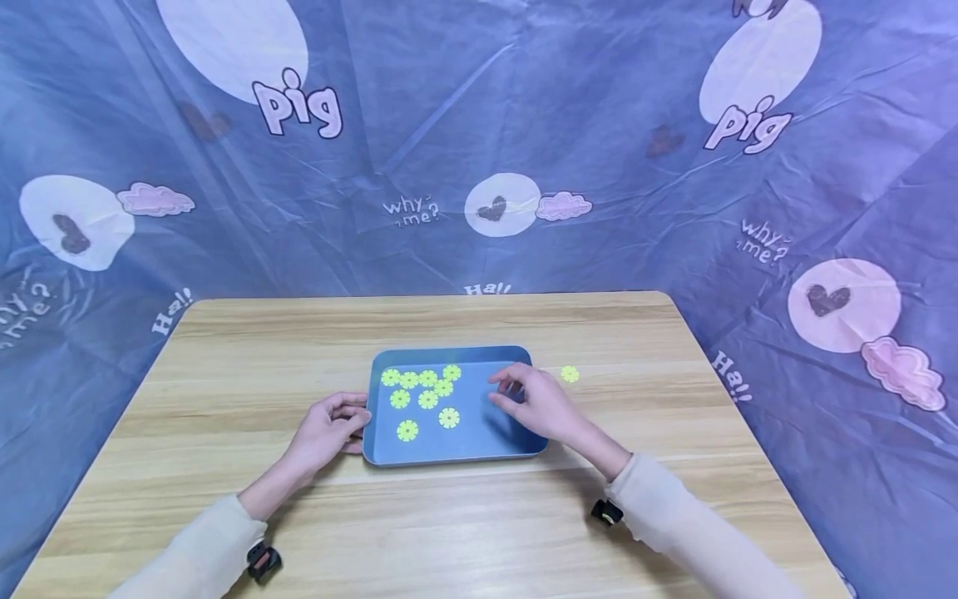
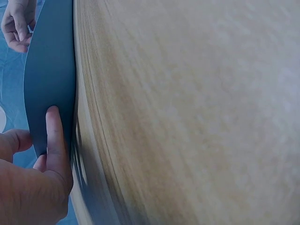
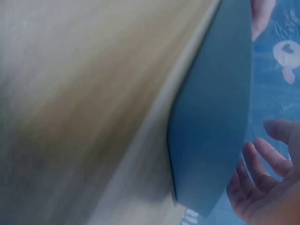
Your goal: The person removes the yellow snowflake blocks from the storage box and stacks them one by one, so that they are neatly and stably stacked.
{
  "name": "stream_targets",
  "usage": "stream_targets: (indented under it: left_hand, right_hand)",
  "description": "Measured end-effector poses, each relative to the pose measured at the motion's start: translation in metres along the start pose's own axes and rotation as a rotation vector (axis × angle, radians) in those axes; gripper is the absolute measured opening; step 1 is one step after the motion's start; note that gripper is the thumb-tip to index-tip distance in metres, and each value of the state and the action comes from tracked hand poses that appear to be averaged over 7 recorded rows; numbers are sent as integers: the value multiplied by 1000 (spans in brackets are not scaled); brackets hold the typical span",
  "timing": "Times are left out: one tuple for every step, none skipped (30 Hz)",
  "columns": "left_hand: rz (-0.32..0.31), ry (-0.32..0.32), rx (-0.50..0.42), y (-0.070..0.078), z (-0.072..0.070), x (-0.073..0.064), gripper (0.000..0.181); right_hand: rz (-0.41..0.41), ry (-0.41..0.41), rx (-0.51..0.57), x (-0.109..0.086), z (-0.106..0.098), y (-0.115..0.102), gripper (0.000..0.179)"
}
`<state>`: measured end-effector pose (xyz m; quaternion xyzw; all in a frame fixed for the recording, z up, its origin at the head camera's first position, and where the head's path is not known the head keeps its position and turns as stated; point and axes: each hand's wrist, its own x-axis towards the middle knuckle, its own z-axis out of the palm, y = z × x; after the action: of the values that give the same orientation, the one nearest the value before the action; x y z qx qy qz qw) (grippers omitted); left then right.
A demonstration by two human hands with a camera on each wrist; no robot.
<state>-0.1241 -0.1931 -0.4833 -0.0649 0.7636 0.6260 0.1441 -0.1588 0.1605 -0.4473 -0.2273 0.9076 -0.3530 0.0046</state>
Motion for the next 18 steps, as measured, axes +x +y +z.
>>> stream_targets:
  left_hand:
    - [1, 0, 1, 0, 0, 0, 45]
    - [1, 1, 1, 0, 0, 0, 44]
    - [2, 1, 2, -1, 0, 0, 45]
    - [2, 3, 1, -1, 1, -1, 45]
    - [1, 2, 0, -1, 1, -2, 45]
    - [-4, 5, -1, 0, 2, -3, 44]
    - [-5, 5, -2, 0, 3, -5, 44]
    - [-6, 5, -7, 0, 3, -6, 44]
    - [-7, 4, -10, 0, 4, -7, 44]
    - [-9, 4, -13, 1, 5, -8, 44]
    - [-11, 4, -15, 1, 5, -9, 44]
    - [-14, 5, -16, 1, 6, -11, 44]
    - [-16, 6, -17, 1, 7, -12, 44]
    - [-18, 8, -18, 2, 8, -13, 44]
    - [-20, 10, -18, 2, 8, -14, 44]
    - [-21, 12, -20, 2, 9, -15, 44]
    - [-21, 14, -20, 2, 10, -15, 44]
    - [-22, 16, -21, 3, 10, -16, 43]
  right_hand:
    - [-2, -8, -15, 0, 3, -2, 27]
    - [-7, -16, -35, 1, 6, -3, 28]
    - [-13, -21, -50, 1, 8, -4, 28]
    - [-14, -30, -60, 2, 10, -5, 28]
    - [-12, -40, -71, 2, 12, -5, 28]
    - [-15, -48, -80, 2, 14, -6, 28]
    - [-21, -55, -87, 2, 16, -7, 28]
    - [-32, -63, -96, 2, 17, -7, 28]
    - [-39, -71, -101, 1, 19, -7, 28]
    - [-45, -77, -107, 1, 20, -8, 28]
    - [-52, -82, -115, 1, 22, -9, 28]
    - [-57, -85, -122, 1, 23, -9, 28]
    - [-63, -89, -131, 0, 24, -10, 28]
    - [-66, -91, -139, 0, 26, -10, 28]
    - [-70, -96, -146, 0, 27, -11, 28]
    - [-74, -100, -154, -1, 29, -11, 28]
    - [-77, -106, -159, -2, 30, -11, 28]
    - [-81, -114, -165, -2, 32, -12, 28]
